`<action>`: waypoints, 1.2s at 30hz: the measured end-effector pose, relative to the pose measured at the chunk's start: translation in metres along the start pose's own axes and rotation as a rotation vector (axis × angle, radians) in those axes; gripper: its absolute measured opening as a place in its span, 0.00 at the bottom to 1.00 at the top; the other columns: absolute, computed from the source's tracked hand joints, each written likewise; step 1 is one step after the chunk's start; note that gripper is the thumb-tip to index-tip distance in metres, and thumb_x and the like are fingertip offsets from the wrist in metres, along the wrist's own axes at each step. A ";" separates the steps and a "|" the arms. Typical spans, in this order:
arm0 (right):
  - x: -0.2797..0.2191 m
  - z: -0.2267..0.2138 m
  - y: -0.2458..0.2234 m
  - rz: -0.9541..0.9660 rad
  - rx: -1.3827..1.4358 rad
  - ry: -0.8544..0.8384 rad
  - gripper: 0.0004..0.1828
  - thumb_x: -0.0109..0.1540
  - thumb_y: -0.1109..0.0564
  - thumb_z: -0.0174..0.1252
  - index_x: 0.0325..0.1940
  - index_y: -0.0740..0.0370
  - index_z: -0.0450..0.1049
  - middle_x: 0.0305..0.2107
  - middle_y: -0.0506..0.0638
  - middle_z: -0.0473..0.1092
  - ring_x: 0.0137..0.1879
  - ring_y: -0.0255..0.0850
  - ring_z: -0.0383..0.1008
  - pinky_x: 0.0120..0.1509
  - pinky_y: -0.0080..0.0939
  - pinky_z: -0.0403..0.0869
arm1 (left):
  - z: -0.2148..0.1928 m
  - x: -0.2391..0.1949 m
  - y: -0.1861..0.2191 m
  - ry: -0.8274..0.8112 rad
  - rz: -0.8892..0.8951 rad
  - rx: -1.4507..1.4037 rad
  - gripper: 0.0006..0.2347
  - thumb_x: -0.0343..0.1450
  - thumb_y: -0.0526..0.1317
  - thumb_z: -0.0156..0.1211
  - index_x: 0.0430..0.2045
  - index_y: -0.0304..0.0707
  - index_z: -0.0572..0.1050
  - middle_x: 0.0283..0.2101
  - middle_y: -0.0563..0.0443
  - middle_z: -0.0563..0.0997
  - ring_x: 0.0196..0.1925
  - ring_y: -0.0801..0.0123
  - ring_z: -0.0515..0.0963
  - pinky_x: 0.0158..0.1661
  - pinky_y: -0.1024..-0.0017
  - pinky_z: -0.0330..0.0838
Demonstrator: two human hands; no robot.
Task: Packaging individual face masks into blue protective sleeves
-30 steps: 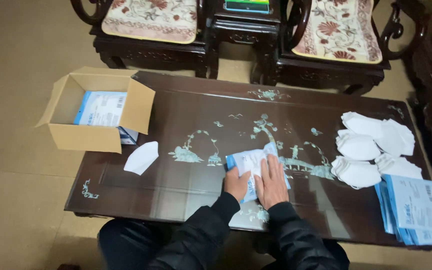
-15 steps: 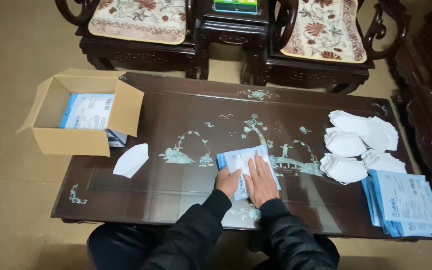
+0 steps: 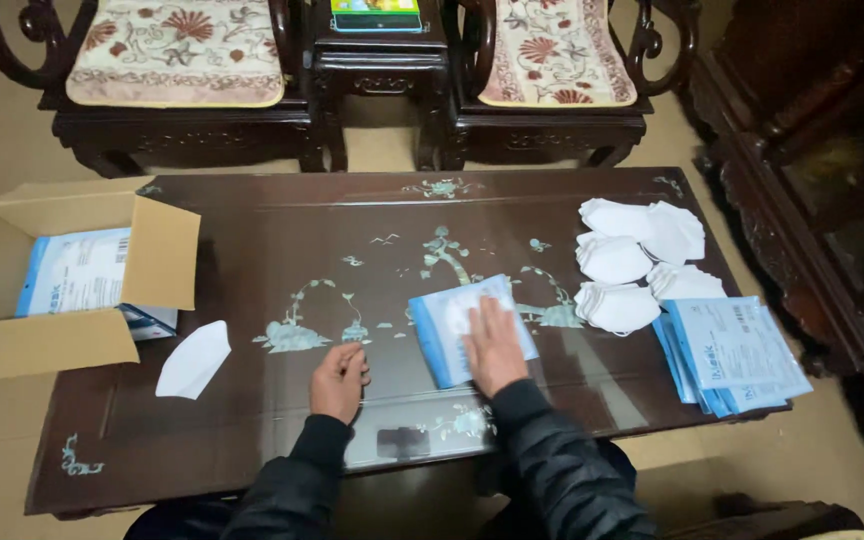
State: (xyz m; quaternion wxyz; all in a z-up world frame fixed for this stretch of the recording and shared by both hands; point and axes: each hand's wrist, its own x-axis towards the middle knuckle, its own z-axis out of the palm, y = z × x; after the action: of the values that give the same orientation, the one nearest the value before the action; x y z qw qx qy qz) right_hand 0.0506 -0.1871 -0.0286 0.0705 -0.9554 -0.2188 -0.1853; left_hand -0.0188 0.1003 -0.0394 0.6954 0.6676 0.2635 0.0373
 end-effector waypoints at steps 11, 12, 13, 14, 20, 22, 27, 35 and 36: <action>-0.044 0.040 0.123 0.120 -0.013 0.084 0.26 0.70 0.53 0.50 0.73 0.59 0.66 0.72 0.59 0.61 0.80 0.52 0.57 0.82 0.60 0.54 | 0.008 0.026 -0.048 -0.052 0.154 0.021 0.08 0.73 0.32 0.62 0.46 0.36 0.80 0.41 0.37 0.85 0.33 0.65 0.82 0.32 0.68 0.85; -0.044 0.042 0.125 0.131 -0.042 0.122 0.26 0.71 0.53 0.50 0.73 0.59 0.66 0.73 0.58 0.60 0.80 0.51 0.56 0.82 0.61 0.54 | 0.010 0.032 -0.057 -0.094 0.175 -0.032 0.09 0.73 0.32 0.62 0.47 0.36 0.80 0.41 0.38 0.85 0.33 0.68 0.81 0.32 0.70 0.84; -0.043 0.039 0.118 0.112 -0.023 0.120 0.26 0.71 0.53 0.50 0.73 0.59 0.66 0.73 0.58 0.60 0.80 0.51 0.56 0.82 0.61 0.54 | -0.001 0.026 -0.046 -0.066 0.174 -0.030 0.09 0.73 0.32 0.62 0.47 0.36 0.80 0.41 0.38 0.85 0.33 0.68 0.81 0.32 0.70 0.84; -0.041 0.035 0.114 0.127 -0.003 0.136 0.26 0.71 0.52 0.51 0.74 0.59 0.67 0.74 0.58 0.60 0.80 0.51 0.57 0.82 0.62 0.56 | -0.010 0.020 -0.034 -0.070 0.192 -0.043 0.09 0.72 0.32 0.64 0.46 0.36 0.80 0.41 0.38 0.85 0.32 0.68 0.82 0.30 0.70 0.84; -0.042 0.056 0.119 0.176 0.060 0.172 0.27 0.71 0.49 0.49 0.74 0.57 0.66 0.74 0.56 0.59 0.80 0.50 0.56 0.83 0.59 0.53 | -0.159 0.053 -0.005 0.398 0.252 0.589 0.10 0.72 0.44 0.66 0.46 0.48 0.81 0.43 0.45 0.83 0.45 0.52 0.83 0.44 0.59 0.81; -0.044 0.056 0.122 0.180 0.028 0.210 0.26 0.71 0.51 0.51 0.74 0.58 0.66 0.72 0.59 0.61 0.79 0.52 0.58 0.82 0.58 0.54 | -0.202 0.061 0.002 0.542 0.235 0.773 0.12 0.75 0.48 0.62 0.49 0.50 0.79 0.45 0.46 0.81 0.50 0.53 0.81 0.51 0.57 0.78; -0.032 0.017 0.097 0.170 0.150 0.077 0.24 0.71 0.54 0.43 0.69 0.68 0.65 0.71 0.66 0.58 0.77 0.61 0.54 0.81 0.63 0.48 | -0.255 0.042 0.017 0.525 0.240 1.345 0.21 0.66 0.59 0.66 0.35 0.40 0.78 0.39 0.35 0.82 0.46 0.37 0.79 0.36 0.44 0.74; -0.028 -0.003 0.086 0.172 0.147 0.083 0.24 0.73 0.53 0.42 0.70 0.66 0.64 0.71 0.62 0.58 0.77 0.59 0.55 0.79 0.65 0.51 | -0.250 0.049 0.009 0.520 0.293 0.975 0.26 0.62 0.44 0.77 0.55 0.34 0.83 0.45 0.33 0.83 0.44 0.39 0.83 0.42 0.47 0.75; -0.028 -0.003 0.085 0.182 0.149 0.078 0.24 0.73 0.52 0.41 0.70 0.65 0.64 0.71 0.61 0.58 0.78 0.59 0.54 0.80 0.64 0.50 | -0.247 0.046 0.011 0.525 0.248 0.925 0.24 0.64 0.42 0.75 0.56 0.38 0.83 0.47 0.29 0.80 0.47 0.33 0.80 0.45 0.43 0.73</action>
State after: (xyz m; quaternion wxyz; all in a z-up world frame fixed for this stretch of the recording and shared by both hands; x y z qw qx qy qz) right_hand 0.0639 -0.2752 -0.0411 0.1662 -0.9555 -0.1413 -0.1984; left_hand -0.0786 0.3447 -0.0360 0.2304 0.8981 0.3364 0.1645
